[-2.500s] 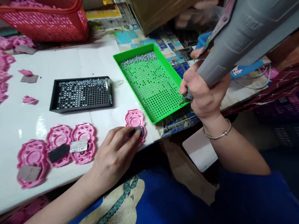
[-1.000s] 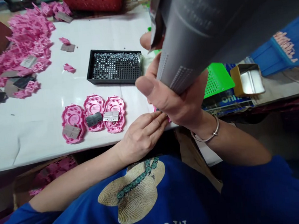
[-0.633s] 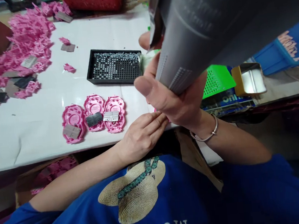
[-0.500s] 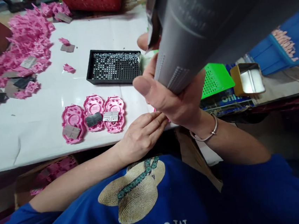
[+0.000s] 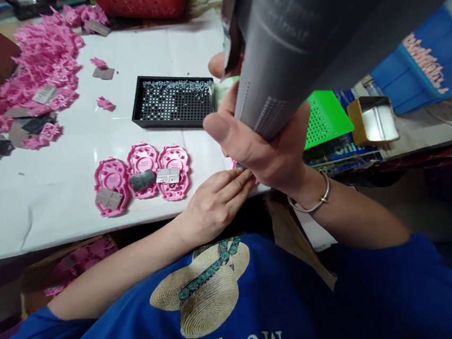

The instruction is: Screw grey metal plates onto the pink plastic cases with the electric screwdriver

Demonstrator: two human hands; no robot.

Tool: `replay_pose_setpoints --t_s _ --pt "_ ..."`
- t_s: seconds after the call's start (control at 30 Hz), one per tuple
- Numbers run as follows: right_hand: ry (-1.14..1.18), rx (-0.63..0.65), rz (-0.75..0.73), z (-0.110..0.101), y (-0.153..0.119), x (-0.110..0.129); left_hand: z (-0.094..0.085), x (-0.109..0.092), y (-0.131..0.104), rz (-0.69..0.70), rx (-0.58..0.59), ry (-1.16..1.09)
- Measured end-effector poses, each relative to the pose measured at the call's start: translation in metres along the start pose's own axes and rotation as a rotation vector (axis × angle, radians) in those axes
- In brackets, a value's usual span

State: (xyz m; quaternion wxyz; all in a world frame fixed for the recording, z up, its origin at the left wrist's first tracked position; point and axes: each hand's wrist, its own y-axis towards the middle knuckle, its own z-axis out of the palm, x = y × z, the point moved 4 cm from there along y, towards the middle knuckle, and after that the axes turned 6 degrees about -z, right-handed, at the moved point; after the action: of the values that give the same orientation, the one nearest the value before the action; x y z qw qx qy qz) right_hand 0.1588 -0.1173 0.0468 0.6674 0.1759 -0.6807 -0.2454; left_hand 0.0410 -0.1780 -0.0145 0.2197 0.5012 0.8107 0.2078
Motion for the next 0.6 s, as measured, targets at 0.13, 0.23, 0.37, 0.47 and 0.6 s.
replay_pose_setpoints --t_s 0.13,0.23,0.37,0.47,0.6 --pt "0.090 0.041 -0.083 0.0005 -0.0016 0.0012 -0.0018 0.0002 0.0008 -0.002 -0.038 -0.015" --pt "0.069 0.019 -0.097 0.0005 -0.0015 -0.0008 -0.0020 0.0003 0.0010 -0.003 -0.049 -0.011" --pt "0.064 -0.014 -0.110 0.0022 -0.0002 -0.0010 -0.0018 0.0003 -0.0001 -0.002 -0.043 -0.018" --pt "0.088 -0.007 -0.116 0.0026 -0.0007 -0.0002 0.0008 0.0000 -0.0015 0.003 -0.011 -0.018" --pt "-0.034 0.032 0.006 0.0020 -0.0042 -0.0077 0.0027 -0.0005 -0.0016 0.007 -0.017 -0.031"
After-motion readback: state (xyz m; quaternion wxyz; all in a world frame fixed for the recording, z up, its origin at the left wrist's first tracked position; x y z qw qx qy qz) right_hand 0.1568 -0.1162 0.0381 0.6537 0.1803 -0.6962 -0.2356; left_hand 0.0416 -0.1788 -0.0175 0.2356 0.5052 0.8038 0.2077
